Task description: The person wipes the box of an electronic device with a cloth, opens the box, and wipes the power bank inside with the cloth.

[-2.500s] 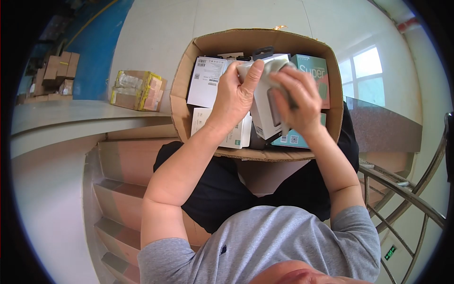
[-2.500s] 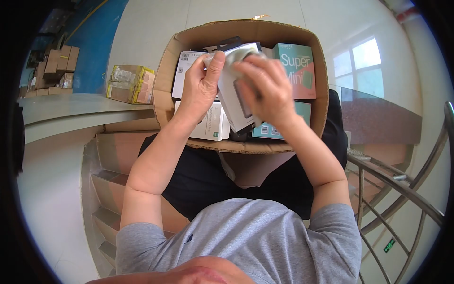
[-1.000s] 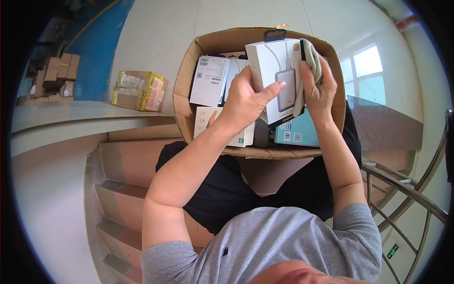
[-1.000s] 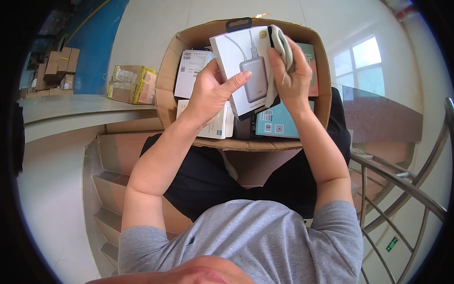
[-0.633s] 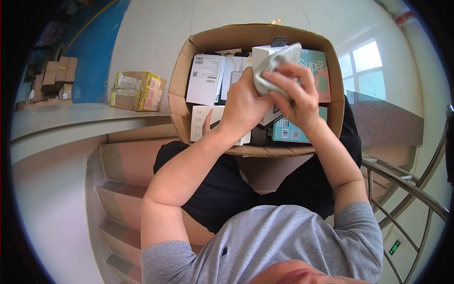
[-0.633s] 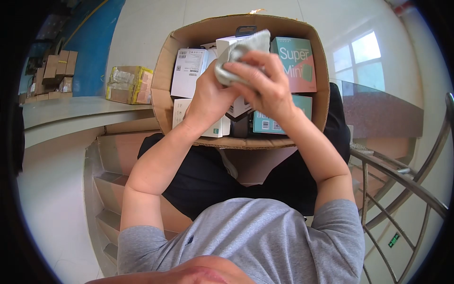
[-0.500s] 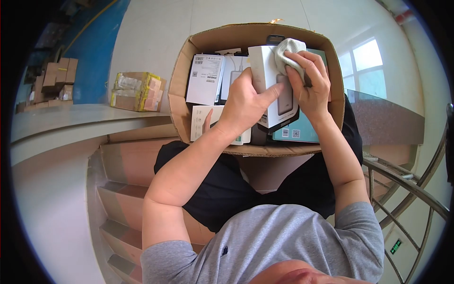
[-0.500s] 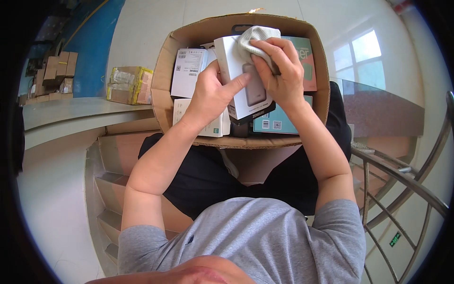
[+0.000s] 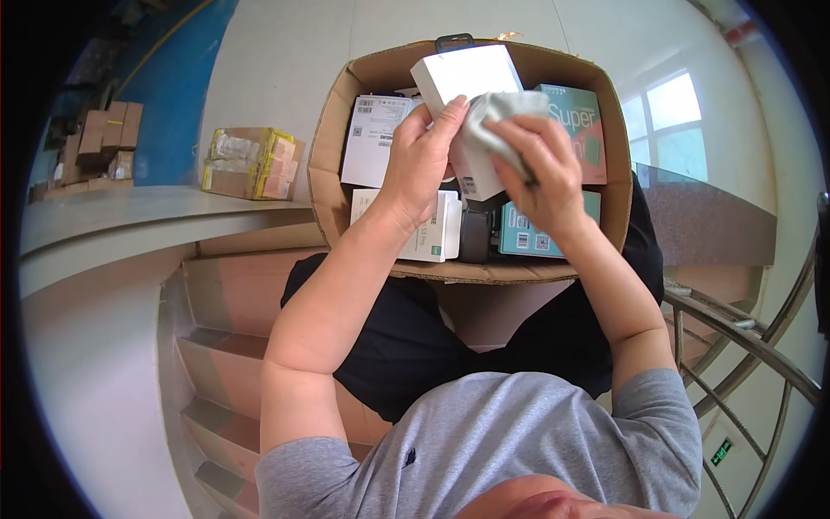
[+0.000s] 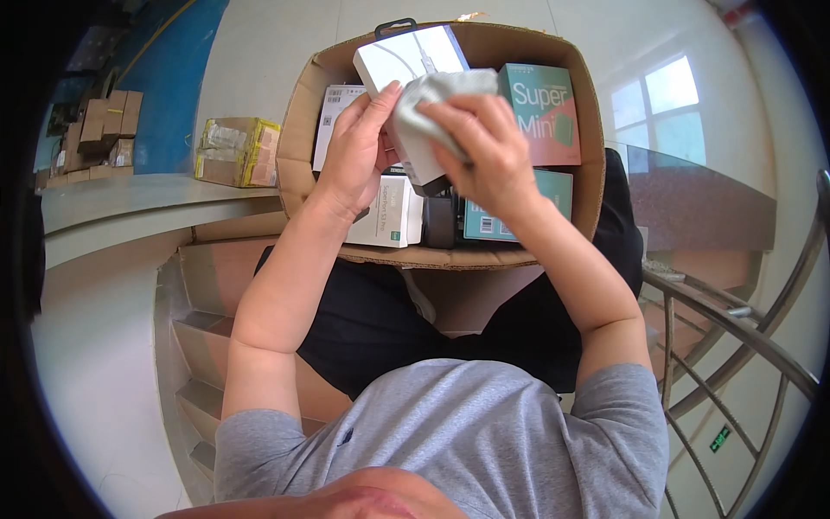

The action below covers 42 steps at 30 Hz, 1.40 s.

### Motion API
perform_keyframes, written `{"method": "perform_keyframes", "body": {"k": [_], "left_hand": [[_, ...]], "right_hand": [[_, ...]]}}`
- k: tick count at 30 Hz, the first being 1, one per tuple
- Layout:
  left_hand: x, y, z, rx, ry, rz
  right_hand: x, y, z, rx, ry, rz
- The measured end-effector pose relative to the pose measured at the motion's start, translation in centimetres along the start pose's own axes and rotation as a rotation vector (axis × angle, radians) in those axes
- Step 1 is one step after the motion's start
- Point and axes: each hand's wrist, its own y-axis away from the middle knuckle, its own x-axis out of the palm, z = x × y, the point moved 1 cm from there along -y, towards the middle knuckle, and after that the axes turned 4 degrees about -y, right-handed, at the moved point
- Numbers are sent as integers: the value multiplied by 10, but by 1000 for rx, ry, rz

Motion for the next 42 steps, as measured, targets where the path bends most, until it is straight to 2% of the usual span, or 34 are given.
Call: {"method": "perform_keyframes", "body": {"k": [6,11,15,18,20,21,25,30,31,35,38,40,42], "left_hand": [[-2,3,-10,-22,41,-44],[-9,-2,-11,-31,3,-71],[-8,-4,-2,12,35,-128],[-13,-11,-3,1,75,-133],[-15,-13,-5,-12,117,-140],[-14,-13,-6,-10,118,-139],[-5,-10,-5,-176,223,-258],[2,-9,14,-316,187,-278],[1,-10,16,-316,185,-276],[-5,-10,23,-266,160,-47],[-6,-19,29,-307,249,-108],[-7,-26,31,-340,339,-166],[-9,-30,34,-323,340,-132]], "right_hand": [[-5,-2,-12,64,-31,33],[-3,0,-7,-32,82,-53],[8,12,18,-134,-53,96],[-2,1,-5,-126,-21,19],[-9,-4,-22,10,65,-156],[-9,-4,-19,9,66,-157],[-9,3,3,-229,147,-196],[5,8,17,-349,216,-172],[6,9,19,-348,218,-174],[12,15,28,-377,87,-7],[1,9,12,-343,62,-52],[-9,-1,4,-174,73,-231],[-8,1,9,-206,63,-186]]}}
